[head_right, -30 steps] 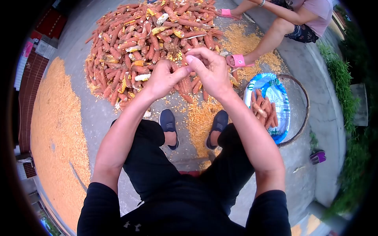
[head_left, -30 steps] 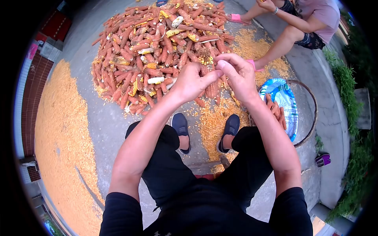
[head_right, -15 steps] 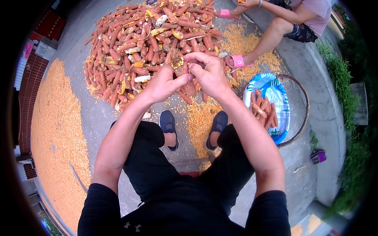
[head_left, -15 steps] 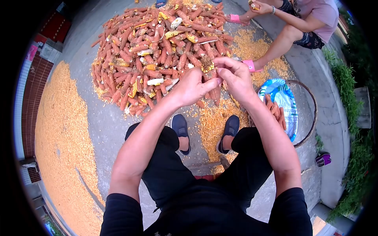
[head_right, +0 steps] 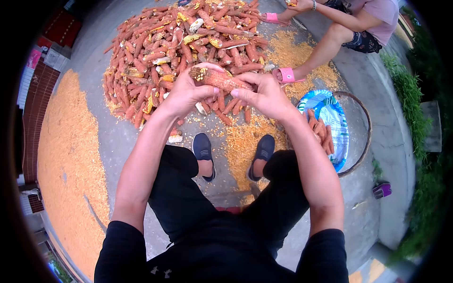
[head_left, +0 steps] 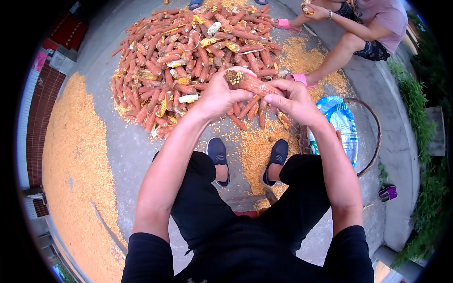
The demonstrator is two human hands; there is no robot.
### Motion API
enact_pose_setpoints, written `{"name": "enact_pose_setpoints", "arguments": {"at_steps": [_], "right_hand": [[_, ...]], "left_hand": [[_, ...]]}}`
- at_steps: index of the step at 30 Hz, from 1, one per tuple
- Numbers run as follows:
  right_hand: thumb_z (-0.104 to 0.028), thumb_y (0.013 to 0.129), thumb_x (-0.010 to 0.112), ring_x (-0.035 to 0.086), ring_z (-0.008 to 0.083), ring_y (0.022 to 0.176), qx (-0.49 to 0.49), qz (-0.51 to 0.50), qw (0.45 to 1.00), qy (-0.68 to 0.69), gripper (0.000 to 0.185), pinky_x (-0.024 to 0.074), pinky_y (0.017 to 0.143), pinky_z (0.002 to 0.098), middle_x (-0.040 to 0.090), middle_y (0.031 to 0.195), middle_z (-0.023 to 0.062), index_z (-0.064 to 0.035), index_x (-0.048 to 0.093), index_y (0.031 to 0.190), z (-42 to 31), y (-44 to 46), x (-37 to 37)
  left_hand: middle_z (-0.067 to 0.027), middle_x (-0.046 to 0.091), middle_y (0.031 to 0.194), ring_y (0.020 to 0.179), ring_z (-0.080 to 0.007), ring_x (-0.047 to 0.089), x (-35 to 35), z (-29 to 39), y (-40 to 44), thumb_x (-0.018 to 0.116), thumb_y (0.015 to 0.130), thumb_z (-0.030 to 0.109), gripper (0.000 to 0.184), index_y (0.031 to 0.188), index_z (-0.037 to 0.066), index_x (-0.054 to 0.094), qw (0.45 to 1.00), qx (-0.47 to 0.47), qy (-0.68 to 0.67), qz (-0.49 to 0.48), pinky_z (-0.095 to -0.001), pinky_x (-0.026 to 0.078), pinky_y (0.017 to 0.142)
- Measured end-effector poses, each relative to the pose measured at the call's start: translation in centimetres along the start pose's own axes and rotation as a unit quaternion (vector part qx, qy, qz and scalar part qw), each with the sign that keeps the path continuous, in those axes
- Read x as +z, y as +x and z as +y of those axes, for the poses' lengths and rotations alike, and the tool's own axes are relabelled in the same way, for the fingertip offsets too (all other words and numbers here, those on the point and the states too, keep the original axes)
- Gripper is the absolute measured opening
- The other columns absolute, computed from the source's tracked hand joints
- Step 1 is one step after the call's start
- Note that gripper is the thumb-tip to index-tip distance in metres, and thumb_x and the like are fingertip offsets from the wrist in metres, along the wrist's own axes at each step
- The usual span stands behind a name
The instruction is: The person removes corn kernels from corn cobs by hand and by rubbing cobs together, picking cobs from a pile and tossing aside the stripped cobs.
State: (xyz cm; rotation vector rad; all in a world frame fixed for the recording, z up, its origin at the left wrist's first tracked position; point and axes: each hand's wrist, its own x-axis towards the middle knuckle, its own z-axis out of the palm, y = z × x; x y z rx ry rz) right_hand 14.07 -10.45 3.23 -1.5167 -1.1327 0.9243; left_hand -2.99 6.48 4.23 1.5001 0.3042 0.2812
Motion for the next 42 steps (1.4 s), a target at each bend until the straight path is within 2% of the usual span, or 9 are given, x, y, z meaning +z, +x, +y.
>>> {"name": "enact_pose_setpoints", "arguments": {"at_steps": [5,7,11,17,25,29,33,38,42], "right_hand": [[-0.029,0.091,0.076,0.067,0.0148,0.080,-0.065,0.148,0.963,-0.217,0.037,0.0530,0.075,0.0332,0.073,0.086,0.0091,-0.0009,0.073,0.114,3.0,-0.9,-4.9],[-0.028,0.091,0.075,0.068,0.0183,0.079,0.010,0.177,0.951,-0.255,0.035,0.0531,0.076,0.0345,0.073,0.086,0.0116,-0.0007,0.073,0.113,3.3,-2.8,-7.3],[-0.028,0.090,0.074,0.065,0.0160,0.072,0.151,0.262,0.913,-0.273,0.034,0.0527,0.071,0.0328,0.071,0.081,0.0089,-0.0014,0.073,0.111,5.8,-7.2,-11.1],[-0.029,0.089,0.071,0.073,0.0321,0.091,0.273,0.269,0.825,-0.415,0.034,0.0539,0.081,0.0413,0.074,0.091,0.0198,-0.0008,0.073,0.107,12.5,-18.0,-14.6],[-0.028,0.093,0.067,0.072,0.0176,0.066,0.351,0.258,0.813,-0.387,0.040,0.0541,0.059,0.0333,0.072,0.080,0.0125,0.0005,0.068,0.121,18.3,-22.4,-17.2],[-0.021,0.093,0.066,0.072,0.0188,0.068,0.280,0.149,0.850,-0.419,0.037,0.0546,0.064,0.0351,0.072,0.080,0.0145,0.0010,0.066,0.122,16.9,-14.3,-15.0],[-0.019,0.089,0.067,0.069,0.0431,0.094,0.165,-0.066,0.860,-0.478,0.035,0.0537,0.085,0.0475,0.070,0.095,0.0278,0.0012,0.066,0.117,15.1,-5.4,-8.6],[-0.019,0.090,0.058,0.067,0.0410,0.105,0.127,-0.310,0.765,-0.550,0.034,0.0527,0.092,0.0505,0.070,0.107,0.0261,-0.0011,0.062,0.119,18.0,1.3,-0.2],[-0.024,0.091,0.062,0.065,0.0418,0.110,0.126,-0.283,0.809,-0.499,0.051,0.0508,0.097,0.0482,0.068,0.112,0.0296,-0.0001,0.054,0.135,25.1,6.4,4.8]], "left_hand": [[-0.0190,0.071,0.090,0.083,-0.0303,0.070,-1.5,-1.1,0.4,0.067,0.078,0.006,0.044,0.120,-0.004,0.061,0.915,0.018,0.386,0.116,-0.0433,0.054,0.078],[-0.0163,0.068,0.095,0.083,-0.0234,0.069,-2.4,-0.8,0.5,0.068,0.082,0.010,0.049,0.129,-0.003,0.059,0.895,-0.005,0.437,0.091,-0.0386,0.055,0.077],[-0.0182,0.069,0.090,0.085,-0.0297,0.069,-3.9,-1.4,0.0,0.069,0.086,0.016,0.044,0.125,-0.002,0.061,0.847,0.013,0.527,0.066,-0.0425,0.054,0.079],[-0.0160,0.067,0.086,0.081,-0.0278,0.068,-7.5,-1.7,0.5,0.072,0.088,0.026,0.039,0.117,0.001,0.066,0.852,0.013,0.516,0.091,-0.0425,0.053,0.075],[-0.0109,0.068,0.084,0.079,-0.0221,0.067,-9.3,-2.1,-0.4,0.073,0.087,0.035,0.044,0.116,0.002,0.068,0.860,0.016,0.487,0.151,-0.0391,0.052,0.074],[-0.0093,0.067,0.080,0.075,-0.0178,0.064,-8.2,-1.0,-0.4,0.071,0.088,0.028,0.035,0.111,0.002,0.068,0.884,0.032,0.432,0.176,-0.0349,0.051,0.069],[-0.0142,0.069,0.081,0.074,-0.0230,0.066,-5.8,2.9,-1.8,0.067,0.087,0.024,0.027,0.103,0.002,0.069,0.920,0.000,0.363,0.145,-0.0377,0.052,0.069],[-0.0145,0.068,0.081,0.073,-0.0233,0.065,-7.0,0.0,-0.8,0.067,0.087,0.022,0.027,0.103,0.001,0.068,0.880,0.123,0.435,0.147,-0.0383,0.052,0.069],[-0.0149,0.067,0.080,0.075,-0.0273,0.066,-6.0,2.5,-1.8,0.066,0.087,0.022,0.027,0.103,0.000,0.066,0.910,-0.054,0.393,0.122,-0.0393,0.051,0.071]]}}
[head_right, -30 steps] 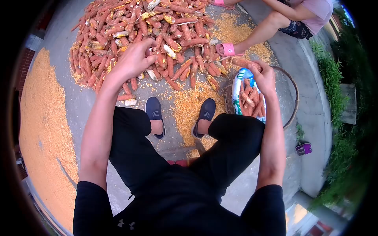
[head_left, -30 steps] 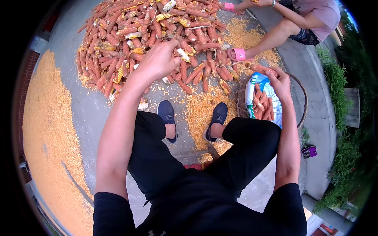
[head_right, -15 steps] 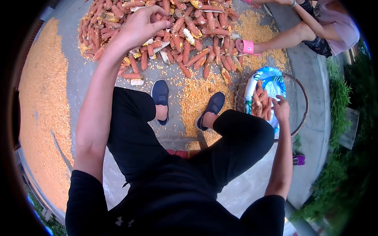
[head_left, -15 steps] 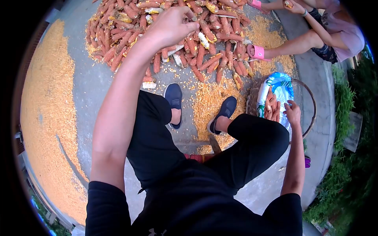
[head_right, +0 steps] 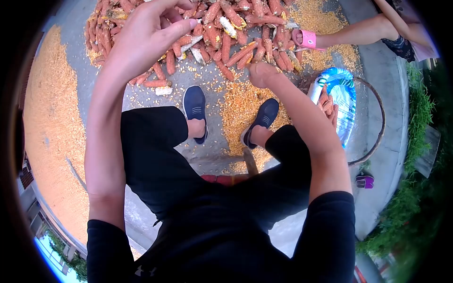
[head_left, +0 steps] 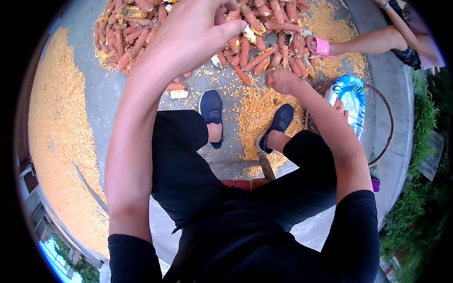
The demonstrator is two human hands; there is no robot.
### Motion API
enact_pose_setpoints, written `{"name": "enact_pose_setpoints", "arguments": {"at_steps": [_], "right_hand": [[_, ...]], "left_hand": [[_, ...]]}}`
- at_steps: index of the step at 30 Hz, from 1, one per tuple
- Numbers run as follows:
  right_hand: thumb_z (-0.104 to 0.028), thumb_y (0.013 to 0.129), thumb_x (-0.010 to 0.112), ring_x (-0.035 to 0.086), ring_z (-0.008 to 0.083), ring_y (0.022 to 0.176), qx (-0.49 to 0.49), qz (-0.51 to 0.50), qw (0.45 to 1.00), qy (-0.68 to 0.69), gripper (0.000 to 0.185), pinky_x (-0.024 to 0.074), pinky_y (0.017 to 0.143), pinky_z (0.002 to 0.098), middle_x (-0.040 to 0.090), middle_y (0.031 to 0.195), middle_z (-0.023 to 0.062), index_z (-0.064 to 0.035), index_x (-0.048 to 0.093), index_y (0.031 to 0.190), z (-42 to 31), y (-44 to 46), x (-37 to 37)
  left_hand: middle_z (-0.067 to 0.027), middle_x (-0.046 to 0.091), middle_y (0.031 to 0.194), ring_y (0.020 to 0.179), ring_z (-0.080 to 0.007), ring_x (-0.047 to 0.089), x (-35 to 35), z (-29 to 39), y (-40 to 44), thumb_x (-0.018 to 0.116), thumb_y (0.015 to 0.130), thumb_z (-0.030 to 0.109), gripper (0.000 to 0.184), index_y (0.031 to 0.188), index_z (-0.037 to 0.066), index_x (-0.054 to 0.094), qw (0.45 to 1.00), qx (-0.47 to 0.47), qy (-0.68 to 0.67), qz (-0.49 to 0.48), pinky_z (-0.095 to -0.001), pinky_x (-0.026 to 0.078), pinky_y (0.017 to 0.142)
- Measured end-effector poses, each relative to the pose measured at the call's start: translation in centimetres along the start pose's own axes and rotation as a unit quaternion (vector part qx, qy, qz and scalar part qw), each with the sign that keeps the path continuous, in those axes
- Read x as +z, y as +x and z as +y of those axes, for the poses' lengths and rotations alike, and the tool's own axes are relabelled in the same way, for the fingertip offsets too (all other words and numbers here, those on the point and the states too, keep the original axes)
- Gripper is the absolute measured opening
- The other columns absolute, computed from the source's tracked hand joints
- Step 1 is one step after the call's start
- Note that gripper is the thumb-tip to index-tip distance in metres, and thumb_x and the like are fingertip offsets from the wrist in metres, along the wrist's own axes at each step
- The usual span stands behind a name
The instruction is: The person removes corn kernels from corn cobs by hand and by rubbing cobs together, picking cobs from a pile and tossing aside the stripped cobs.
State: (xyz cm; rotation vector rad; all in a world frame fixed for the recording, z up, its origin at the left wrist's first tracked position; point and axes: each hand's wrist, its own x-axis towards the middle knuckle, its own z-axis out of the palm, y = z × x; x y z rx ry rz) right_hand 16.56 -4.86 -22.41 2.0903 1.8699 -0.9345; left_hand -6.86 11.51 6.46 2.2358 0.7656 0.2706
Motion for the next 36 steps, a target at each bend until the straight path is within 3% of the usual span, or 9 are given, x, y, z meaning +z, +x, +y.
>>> {"name": "enact_pose_setpoints", "arguments": {"at_steps": [4,7,12,21,25,27,32,35,36], "right_hand": [[-0.029,0.090,0.065,0.063,0.0412,0.116,0.073,0.021,0.992,0.105,0.061,0.0499,0.101,0.0455,0.067,0.120,0.0287,-0.0007,0.048,0.141,-1.6,6.9,2.6],[-0.032,0.089,0.067,0.063,0.0399,0.118,0.132,0.022,0.977,0.166,0.061,0.0500,0.102,0.0444,0.066,0.124,0.0273,-0.0042,0.049,0.141,-2.9,9.3,4.5],[-0.033,0.090,0.065,0.064,0.0360,0.118,0.224,0.084,0.956,0.167,0.042,0.0532,0.097,0.0460,0.067,0.121,0.0246,-0.0078,0.063,0.123,-5.5,11.6,8.9],[-0.041,0.090,0.059,0.070,0.0354,0.103,0.244,0.092,0.944,0.205,0.039,0.0552,0.090,0.0478,0.071,0.111,0.0193,-0.0082,0.072,0.108,-6.7,4.5,13.8],[-0.041,0.088,0.060,0.073,0.0365,0.089,0.156,0.119,0.958,0.207,0.043,0.0569,0.084,0.0467,0.074,0.097,0.0201,-0.0049,0.071,0.109,-6.2,2.4,12.3],[-0.034,0.092,0.059,0.072,0.0294,0.074,0.173,0.110,0.911,0.358,0.036,0.0577,0.070,0.0419,0.072,0.089,0.0168,-0.0016,0.068,0.104,-6.1,1.9,12.0],[-0.026,0.098,0.060,0.062,0.0158,0.054,0.214,0.106,0.716,0.656,0.023,0.0496,0.048,0.0292,0.062,0.072,0.0047,-0.0029,0.063,0.097,-7.0,-1.6,7.9],[-0.025,0.097,0.064,0.067,0.0165,0.056,0.131,0.141,0.735,0.650,0.023,0.0488,0.045,0.0276,0.064,0.074,0.0066,-0.0027,0.060,0.092,-5.8,-3.9,4.2],[-0.014,0.094,0.069,0.068,0.0163,0.056,0.115,0.155,0.737,0.647,0.017,0.0504,0.047,0.0275,0.065,0.076,0.0066,-0.0027,0.057,0.088,-5.4,-4.8,2.3]], "left_hand": [[-0.0034,0.061,0.080,0.070,-0.0077,0.053,1.4,-3.5,0.1,0.071,0.092,0.019,0.029,0.116,0.003,0.068,0.993,0.082,0.082,0.020,-0.0261,0.042,0.061],[-0.0014,0.058,0.083,0.071,-0.0075,0.050,1.4,-3.6,0.0,0.072,0.091,0.015,0.030,0.119,0.003,0.068,0.998,0.031,0.046,-0.014,-0.0252,0.041,0.062],[-0.0004,0.057,0.087,0.074,-0.0075,0.050,1.8,-3.1,0.6,0.076,0.088,0.010,0.038,0.124,0.005,0.066,0.994,0.068,0.077,-0.027,-0.0241,0.041,0.063],[-0.0033,0.061,0.085,0.071,-0.0104,0.057,2.1,-1.1,0.1,0.074,0.089,0.015,0.033,0.121,0.007,0.067,0.996,0.053,0.073,-0.004,-0.0274,0.044,0.061],[-0.0071,0.065,0.081,0.068,-0.0153,0.062,1.7,-0.1,-0.4,0.071,0.091,0.024,0.034,0.118,0.004,0.068,0.993,0.101,0.059,0.030,-0.0328,0.048,0.063],[-0.0172,0.066,0.081,0.077,-0.0295,0.066,0.3,1.9,-0.8,0.067,0.087,0.022,0.028,0.103,-0.001,0.066,1.000,0.008,0.019,0.002,-0.0406,0.051,0.071],[-0.0211,0.071,0.091,0.090,-0.0367,0.070,3.0,-1.4,0.3,0.071,0.085,0.025,0.037,0.110,-0.003,0.068,0.991,0.119,-0.017,0.051,-0.0433,0.054,0.081],[-0.0112,0.067,0.081,0.071,-0.0221,0.066,4.0,-2.8,1.1,0.070,0.089,0.029,0.036,0.114,0.002,0.068,0.990,0.112,0.064,0.063,-0.0379,0.051,0.067],[-0.0159,0.069,0.083,0.077,-0.0283,0.069,3.7,-2.7,1.1,0.069,0.088,0.029,0.036,0.111,0.001,0.068,0.989,0.108,0.076,0.064,-0.0411,0.052,0.072]]}}
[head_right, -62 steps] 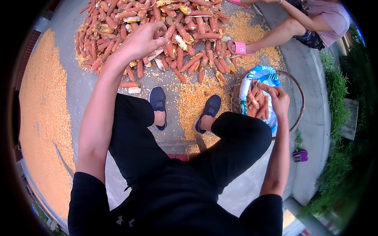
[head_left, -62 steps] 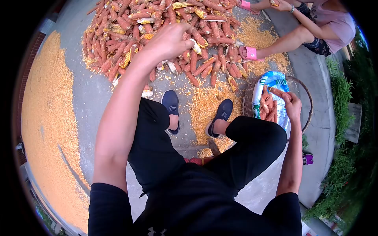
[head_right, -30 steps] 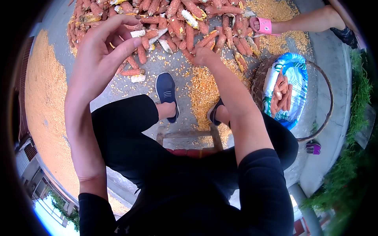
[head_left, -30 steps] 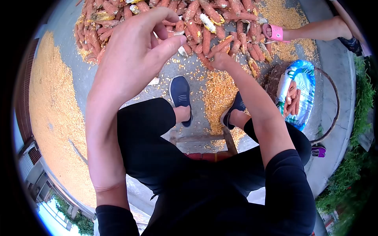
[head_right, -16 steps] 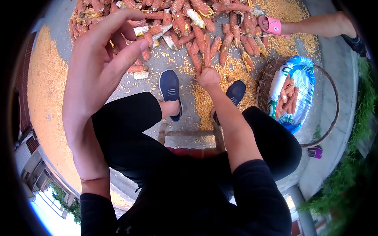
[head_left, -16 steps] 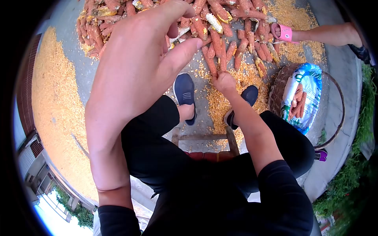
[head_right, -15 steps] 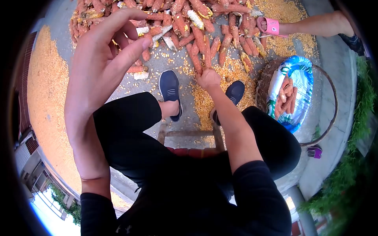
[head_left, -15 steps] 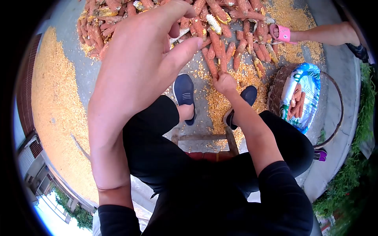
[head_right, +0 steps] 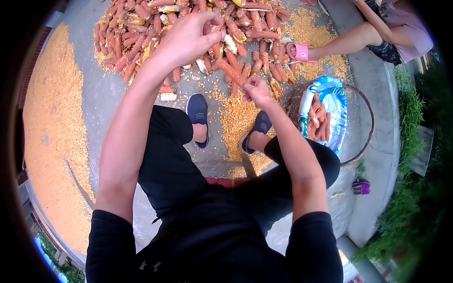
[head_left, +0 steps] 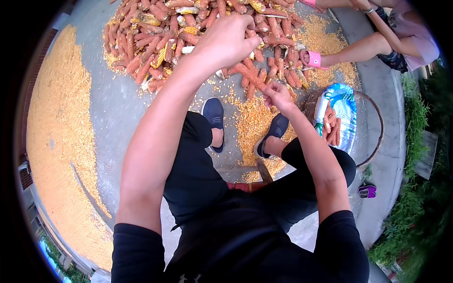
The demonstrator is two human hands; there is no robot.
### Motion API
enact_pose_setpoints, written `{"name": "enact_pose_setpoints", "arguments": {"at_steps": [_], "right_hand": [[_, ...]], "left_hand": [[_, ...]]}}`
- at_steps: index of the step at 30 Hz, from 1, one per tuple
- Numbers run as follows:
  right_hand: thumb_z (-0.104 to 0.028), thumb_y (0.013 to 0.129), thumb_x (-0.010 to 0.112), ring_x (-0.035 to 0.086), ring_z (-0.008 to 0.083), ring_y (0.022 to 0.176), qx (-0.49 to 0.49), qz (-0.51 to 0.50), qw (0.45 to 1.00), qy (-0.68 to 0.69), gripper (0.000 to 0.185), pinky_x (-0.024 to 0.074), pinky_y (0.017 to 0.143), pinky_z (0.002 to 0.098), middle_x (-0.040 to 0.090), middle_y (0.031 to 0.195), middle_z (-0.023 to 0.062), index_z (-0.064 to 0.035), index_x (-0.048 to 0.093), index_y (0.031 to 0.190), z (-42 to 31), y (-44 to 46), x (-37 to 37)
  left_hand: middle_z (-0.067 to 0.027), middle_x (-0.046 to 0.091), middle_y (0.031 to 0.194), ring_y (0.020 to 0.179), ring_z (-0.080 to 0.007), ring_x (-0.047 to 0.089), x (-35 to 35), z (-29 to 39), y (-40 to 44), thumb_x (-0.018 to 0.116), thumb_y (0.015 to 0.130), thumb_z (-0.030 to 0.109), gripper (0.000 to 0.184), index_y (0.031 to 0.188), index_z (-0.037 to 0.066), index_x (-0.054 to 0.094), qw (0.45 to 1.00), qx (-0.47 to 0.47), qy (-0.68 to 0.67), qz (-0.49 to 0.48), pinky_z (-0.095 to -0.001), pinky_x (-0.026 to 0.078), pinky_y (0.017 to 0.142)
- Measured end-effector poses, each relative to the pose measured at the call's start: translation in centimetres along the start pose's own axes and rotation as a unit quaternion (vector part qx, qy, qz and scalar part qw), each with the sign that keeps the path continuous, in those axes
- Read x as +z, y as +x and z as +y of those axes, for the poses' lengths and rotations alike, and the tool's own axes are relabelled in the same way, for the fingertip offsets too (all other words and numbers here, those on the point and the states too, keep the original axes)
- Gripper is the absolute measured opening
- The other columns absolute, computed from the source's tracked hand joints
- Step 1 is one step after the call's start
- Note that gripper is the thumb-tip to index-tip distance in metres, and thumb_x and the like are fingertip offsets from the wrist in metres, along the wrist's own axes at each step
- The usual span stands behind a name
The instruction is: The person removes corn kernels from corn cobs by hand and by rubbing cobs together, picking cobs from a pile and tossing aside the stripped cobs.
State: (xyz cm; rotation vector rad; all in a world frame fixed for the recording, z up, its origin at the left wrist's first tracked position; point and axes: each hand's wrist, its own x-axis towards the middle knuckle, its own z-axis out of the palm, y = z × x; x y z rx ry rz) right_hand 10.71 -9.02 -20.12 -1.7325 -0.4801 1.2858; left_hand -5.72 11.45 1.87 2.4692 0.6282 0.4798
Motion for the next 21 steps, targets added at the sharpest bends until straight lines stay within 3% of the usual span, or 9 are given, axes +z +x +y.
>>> {"name": "enact_pose_setpoints", "arguments": {"at_steps": [3,4,7,9,11,15,18,19,21], "right_hand": [[-0.007,0.089,0.072,0.068,0.0156,0.059,-0.152,0.054,0.976,-0.144,0.016,0.0527,0.051,0.0280,0.065,0.076,0.0061,-0.0015,0.057,0.088,-4.8,-2.1,-4.0],[-0.002,0.085,0.075,0.070,0.0150,0.066,-0.193,0.066,0.963,-0.174,0.018,0.0549,0.058,0.0294,0.065,0.076,0.0056,0.0002,0.058,0.089,-6.4,-3.2,-5.5],[0.003,0.079,0.073,0.068,0.0253,0.075,-0.288,0.169,0.841,-0.426,0.021,0.0536,0.067,0.0372,0.063,0.081,0.0123,-0.0005,0.059,0.094,-11.0,-8.6,-9.1],[0.004,0.078,0.070,0.063,0.0378,0.078,-0.337,0.178,0.781,-0.494,0.020,0.0522,0.068,0.0446,0.059,0.093,0.0179,-0.0016,0.057,0.092,-11.4,-11.5,-12.1],[0.003,0.079,0.068,0.063,0.0406,0.080,-0.371,0.208,0.733,-0.530,0.019,0.0519,0.067,0.0484,0.058,0.093,0.0171,-0.0031,0.055,0.091,-10.7,-14.1,-15.1],[-0.004,0.085,0.064,0.064,0.0406,0.080,-0.261,0.294,0.650,-0.650,0.014,0.0528,0.065,0.0514,0.057,0.093,0.0153,-0.0075,0.054,0.094,-8.0,-19.0,-19.6],[-0.007,0.086,0.061,0.064,0.0413,0.080,-0.183,0.284,0.633,-0.697,0.013,0.0535,0.067,0.0521,0.057,0.092,0.0170,-0.0080,0.054,0.097,-4.2,-20.3,-21.6],[-0.007,0.087,0.060,0.065,0.0419,0.080,-0.157,0.265,0.627,-0.715,0.012,0.0539,0.068,0.0525,0.058,0.092,0.0180,-0.0077,0.054,0.098,-3.4,-20.3,-21.1],[-0.010,0.087,0.058,0.066,0.0453,0.086,-0.063,0.142,0.703,-0.694,0.019,0.0546,0.073,0.0540,0.062,0.099,0.0234,-0.0061,0.058,0.106,-2.6,-20.0,-20.6]], "left_hand": [[-0.0183,0.071,0.087,0.083,-0.0309,0.070,-0.3,-0.7,0.0,0.069,0.088,0.029,0.037,0.110,-0.001,0.068,1.000,-0.013,-0.001,0.024,-0.0423,0.053,0.076],[-0.0190,0.071,0.088,0.085,-0.0311,0.071,-0.5,-0.9,0.1,0.070,0.088,0.030,0.038,0.110,-0.001,0.067,0.999,-0.026,0.008,0.022,-0.0421,0.053,0.078],[-0.0182,0.071,0.089,0.083,-0.0302,0.070,-0.8,-1.2,0.0,0.070,0.089,0.032,0.039,0.111,-0.001,0.067,0.999,-0.034,-0.004,0.026,-0.0422,0.053,0.077],[-0.0152,0.068,0.084,0.077,-0.0283,0.068,-1.0,-1.0,-0.2,0.068,0.091,0.032,0.038,0.111,-0.001,0.066,0.999,-0.026,0.007,0.036,-0.0422,0.051,0.074],[-0.0145,0.067,0.082,0.077,-0.0280,0.067,-1.1,-0.6,-0.2,0.069,0.090,0.031,0.037,0.111,0.000,0.066,0.999,-0.022,0.003,0.037,-0.0418,0.051,0.073],[-0.0128,0.064,0.079,0.075,-0.0251,0.064,-1.1,-0.7,0.0,0.069,0.089,0.030,0.035,0.108,0.001,0.067,0.999,-0.024,-0.009,0.029,-0.0403,0.050,0.071],[-0.0130,0.064,0.078,0.073,-0.0251,0.063,-0.8,-1.3,-0.1,0.070,0.089,0.029,0.035,0.106,-0.001,0.066,0.999,0.012,-0.011,0.046,-0.0399,0.050,0.070],[-0.0097,0.063,0.079,0.072,-0.0195,0.063,-0.9,-1.1,-0.2,0.070,0.091,0.026,0.033,0.109,-0.001,0.067,0.999,0.015,-0.019,0.040,-0.0358,0.049,0.067],[-0.0205,0.065,0.082,0.079,-0.0314,0.066,-1.9,0.0,-0.6,0.068,0.086,0.022,0.027,0.099,-0.001,0.066,0.997,0.009,-0.050,0.060,-0.0417,0.051,0.072]]}}
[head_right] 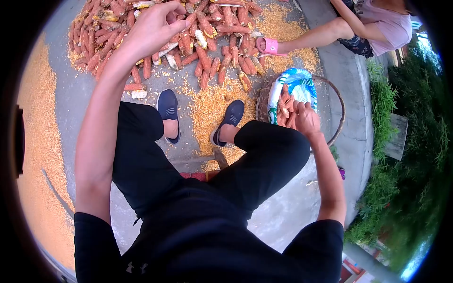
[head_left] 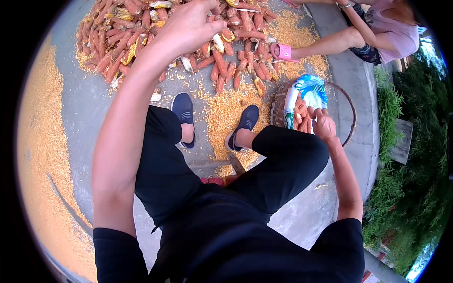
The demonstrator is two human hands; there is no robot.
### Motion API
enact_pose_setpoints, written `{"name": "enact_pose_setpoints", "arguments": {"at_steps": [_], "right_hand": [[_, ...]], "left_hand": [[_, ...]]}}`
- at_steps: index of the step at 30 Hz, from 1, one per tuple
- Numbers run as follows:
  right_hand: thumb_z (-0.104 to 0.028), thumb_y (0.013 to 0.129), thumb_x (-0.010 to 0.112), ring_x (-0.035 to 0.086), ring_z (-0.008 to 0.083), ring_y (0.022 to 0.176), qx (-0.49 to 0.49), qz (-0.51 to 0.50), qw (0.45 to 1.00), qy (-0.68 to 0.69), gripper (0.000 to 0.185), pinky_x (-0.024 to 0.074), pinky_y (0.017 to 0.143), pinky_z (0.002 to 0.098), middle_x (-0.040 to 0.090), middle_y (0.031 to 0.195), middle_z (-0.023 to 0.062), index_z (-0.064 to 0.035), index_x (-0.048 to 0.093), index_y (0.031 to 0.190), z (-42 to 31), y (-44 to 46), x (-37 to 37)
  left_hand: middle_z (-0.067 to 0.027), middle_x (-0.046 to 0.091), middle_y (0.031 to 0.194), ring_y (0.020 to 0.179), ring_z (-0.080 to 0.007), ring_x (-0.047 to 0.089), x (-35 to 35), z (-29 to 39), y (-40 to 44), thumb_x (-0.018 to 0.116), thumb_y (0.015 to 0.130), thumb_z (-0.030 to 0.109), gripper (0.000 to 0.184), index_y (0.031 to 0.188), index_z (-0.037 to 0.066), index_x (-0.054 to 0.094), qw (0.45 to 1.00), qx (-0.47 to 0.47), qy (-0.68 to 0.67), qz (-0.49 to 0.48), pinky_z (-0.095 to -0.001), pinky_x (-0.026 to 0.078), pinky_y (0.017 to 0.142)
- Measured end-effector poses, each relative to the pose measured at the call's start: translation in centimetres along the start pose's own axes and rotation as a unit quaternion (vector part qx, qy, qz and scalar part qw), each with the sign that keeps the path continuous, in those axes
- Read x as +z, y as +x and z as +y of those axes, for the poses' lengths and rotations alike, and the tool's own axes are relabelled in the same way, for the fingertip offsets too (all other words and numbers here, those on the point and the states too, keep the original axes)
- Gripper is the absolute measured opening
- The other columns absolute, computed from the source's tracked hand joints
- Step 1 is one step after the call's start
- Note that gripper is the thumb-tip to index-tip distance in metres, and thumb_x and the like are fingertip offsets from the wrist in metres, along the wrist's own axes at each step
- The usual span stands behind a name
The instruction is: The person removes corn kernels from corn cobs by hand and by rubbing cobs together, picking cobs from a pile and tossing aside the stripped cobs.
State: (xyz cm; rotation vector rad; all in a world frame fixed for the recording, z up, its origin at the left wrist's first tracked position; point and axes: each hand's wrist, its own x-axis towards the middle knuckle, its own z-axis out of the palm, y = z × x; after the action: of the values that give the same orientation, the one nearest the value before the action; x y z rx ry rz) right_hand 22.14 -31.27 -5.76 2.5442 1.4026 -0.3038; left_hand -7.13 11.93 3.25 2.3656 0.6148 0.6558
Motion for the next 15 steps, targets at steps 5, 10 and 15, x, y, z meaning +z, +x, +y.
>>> {"name": "enact_pose_setpoints", "arguments": {"at_steps": [5,10,15], "right_hand": [[-0.010,0.083,0.063,0.068,0.0441,0.091,-0.112,-0.077,0.989,0.065,0.026,0.0551,0.084,0.0490,0.068,0.096,0.0299,0.0004,0.064,0.106,-1.7,7.1,2.3],[-0.015,0.085,0.061,0.067,0.0423,0.097,-0.167,-0.069,0.982,0.058,0.024,0.0531,0.089,0.0484,0.069,0.096,0.0272,-0.0010,0.066,0.103,-7.3,16.7,4.1],[-0.028,0.090,0.066,0.067,0.0416,0.105,-0.105,-0.069,0.972,0.197,0.041,0.0525,0.093,0.0475,0.069,0.108,0.0290,-0.0012,0.065,0.120,-17.9,23.7,9.1]], "left_hand": [[-0.0191,0.064,0.080,0.077,-0.0296,0.065,-0.3,1.9,-0.1,0.067,0.085,0.021,0.025,0.097,-0.002,0.065,0.997,-0.043,-0.051,-0.048,-0.0416,0.051,0.071],[-0.0125,0.063,0.075,0.068,-0.0209,0.061,-0.5,3.5,0.0,0.068,0.086,0.016,0.021,0.097,-0.002,0.065,0.986,-0.065,-0.125,-0.086,-0.0351,0.049,0.064],[-0.0044,0.063,0.082,0.072,-0.0108,0.060,0.0,3.5,-0.1,0.071,0.092,0.020,0.029,0.114,0.001,0.067,0.983,-0.108,-0.108,-0.098,-0.0292,0.047,0.063]]}}
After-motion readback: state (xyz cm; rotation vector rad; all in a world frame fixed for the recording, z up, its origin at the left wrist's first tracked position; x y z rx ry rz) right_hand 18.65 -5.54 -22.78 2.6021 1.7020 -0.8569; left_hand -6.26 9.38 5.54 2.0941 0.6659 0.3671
